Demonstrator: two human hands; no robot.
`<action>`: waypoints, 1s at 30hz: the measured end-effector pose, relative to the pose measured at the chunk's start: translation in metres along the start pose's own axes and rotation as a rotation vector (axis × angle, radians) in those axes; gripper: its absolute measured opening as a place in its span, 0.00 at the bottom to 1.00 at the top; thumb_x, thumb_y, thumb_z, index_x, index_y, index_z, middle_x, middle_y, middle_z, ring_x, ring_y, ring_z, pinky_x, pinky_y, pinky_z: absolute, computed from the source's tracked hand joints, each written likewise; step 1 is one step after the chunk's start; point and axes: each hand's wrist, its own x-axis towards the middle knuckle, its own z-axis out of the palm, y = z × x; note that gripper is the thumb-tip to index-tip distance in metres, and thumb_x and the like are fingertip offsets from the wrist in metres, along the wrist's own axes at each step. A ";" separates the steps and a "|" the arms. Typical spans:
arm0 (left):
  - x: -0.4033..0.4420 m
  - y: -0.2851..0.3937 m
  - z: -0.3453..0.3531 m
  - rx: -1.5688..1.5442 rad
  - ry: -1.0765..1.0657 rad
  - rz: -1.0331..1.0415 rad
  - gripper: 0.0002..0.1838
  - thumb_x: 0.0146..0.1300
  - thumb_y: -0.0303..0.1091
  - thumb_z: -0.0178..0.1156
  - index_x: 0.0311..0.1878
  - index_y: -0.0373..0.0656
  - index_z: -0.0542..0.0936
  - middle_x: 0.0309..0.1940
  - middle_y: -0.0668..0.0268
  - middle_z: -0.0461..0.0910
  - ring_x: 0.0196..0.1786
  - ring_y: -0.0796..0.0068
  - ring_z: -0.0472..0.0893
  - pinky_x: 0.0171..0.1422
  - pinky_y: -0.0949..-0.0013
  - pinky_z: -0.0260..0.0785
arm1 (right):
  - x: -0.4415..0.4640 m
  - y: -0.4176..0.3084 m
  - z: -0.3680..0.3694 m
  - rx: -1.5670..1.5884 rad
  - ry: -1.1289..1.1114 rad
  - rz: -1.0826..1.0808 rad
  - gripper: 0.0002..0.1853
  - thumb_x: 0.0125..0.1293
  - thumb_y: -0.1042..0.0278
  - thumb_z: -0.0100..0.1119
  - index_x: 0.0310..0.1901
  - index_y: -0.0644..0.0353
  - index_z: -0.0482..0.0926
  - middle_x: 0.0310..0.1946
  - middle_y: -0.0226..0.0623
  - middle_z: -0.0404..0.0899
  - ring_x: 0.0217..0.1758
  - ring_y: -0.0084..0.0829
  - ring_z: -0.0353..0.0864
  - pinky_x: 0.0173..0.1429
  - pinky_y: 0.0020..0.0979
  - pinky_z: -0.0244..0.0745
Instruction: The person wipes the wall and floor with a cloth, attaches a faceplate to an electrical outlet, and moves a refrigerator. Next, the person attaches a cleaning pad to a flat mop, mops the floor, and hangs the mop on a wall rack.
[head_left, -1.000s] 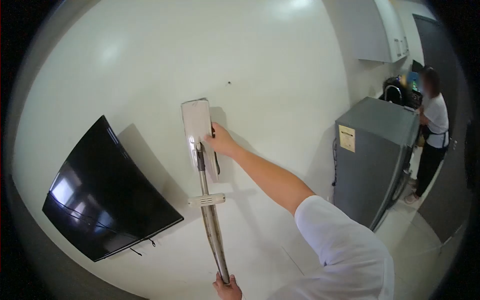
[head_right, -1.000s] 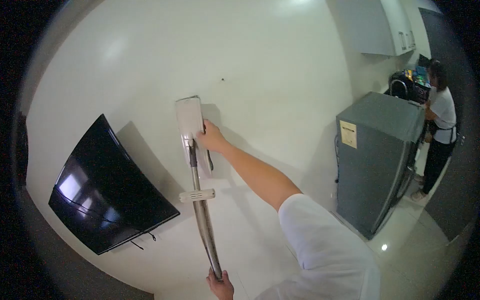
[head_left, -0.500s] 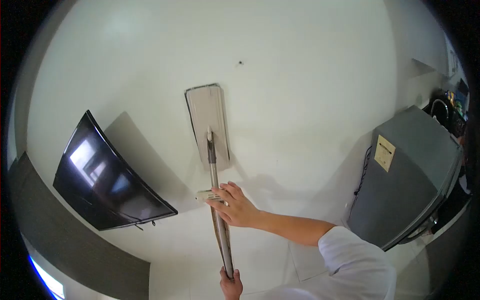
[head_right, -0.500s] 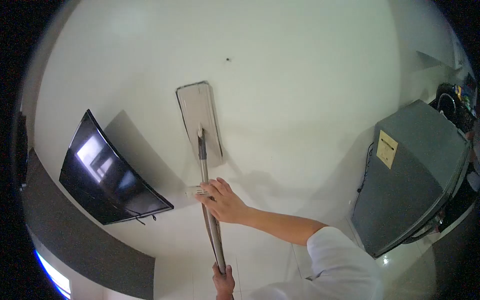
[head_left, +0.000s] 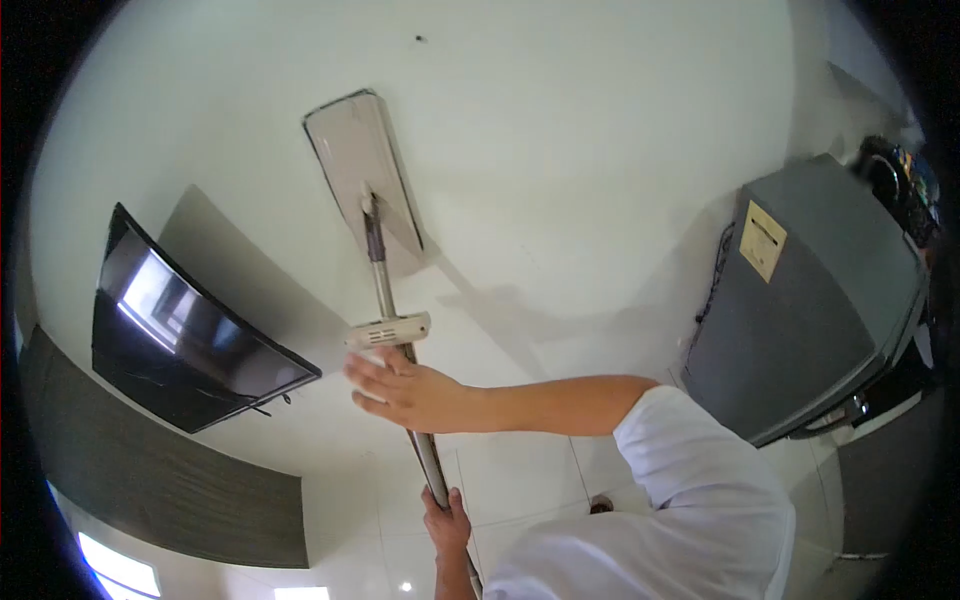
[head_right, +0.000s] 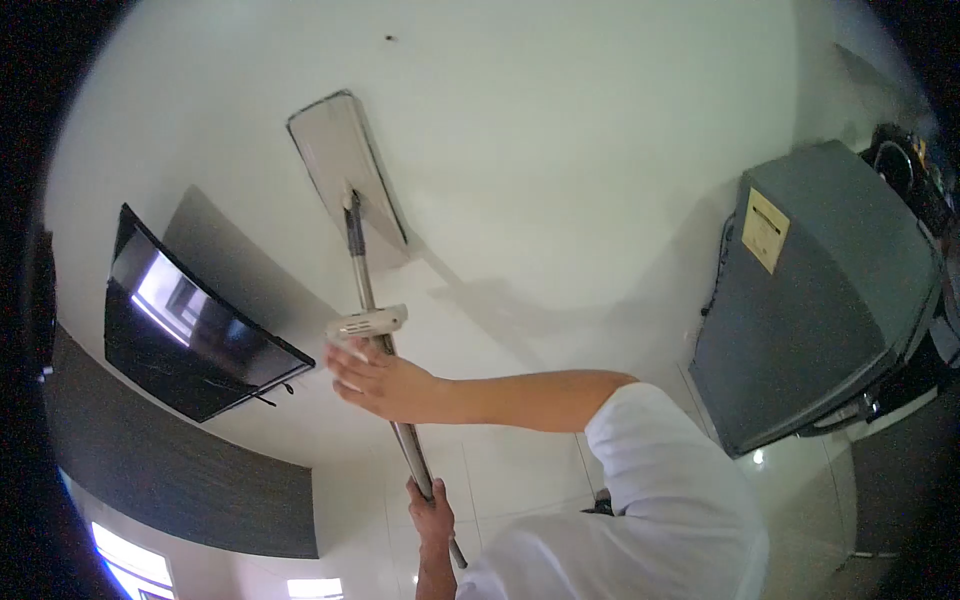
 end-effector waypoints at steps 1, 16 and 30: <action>0.002 -0.003 0.000 0.014 0.013 0.028 0.29 0.68 0.43 0.59 0.61 0.30 0.65 0.28 0.44 0.80 0.33 0.41 0.82 0.37 0.52 0.73 | -0.007 -0.002 0.010 0.087 0.014 -0.168 0.21 0.55 0.64 0.63 0.52 0.57 0.79 0.60 0.46 0.73 0.73 0.46 0.62 0.78 0.52 0.47; -0.042 -0.074 -0.025 0.210 -0.118 -0.064 0.27 0.66 0.41 0.61 0.61 0.38 0.65 0.32 0.40 0.81 0.38 0.32 0.79 0.41 0.42 0.71 | -0.092 -0.078 0.077 0.640 -0.240 0.010 0.09 0.55 0.74 0.60 0.38 0.53 0.81 0.42 0.29 0.77 0.61 0.34 0.69 0.74 0.39 0.55; -0.061 -0.153 -0.069 0.368 0.030 0.059 0.23 0.59 0.43 0.68 0.52 0.40 0.75 0.39 0.49 0.82 0.41 0.42 0.81 0.44 0.46 0.73 | -0.167 -0.183 0.077 0.611 0.079 0.781 0.26 0.55 0.75 0.61 0.58 0.60 0.71 0.56 0.46 0.70 0.68 0.50 0.62 0.72 0.49 0.58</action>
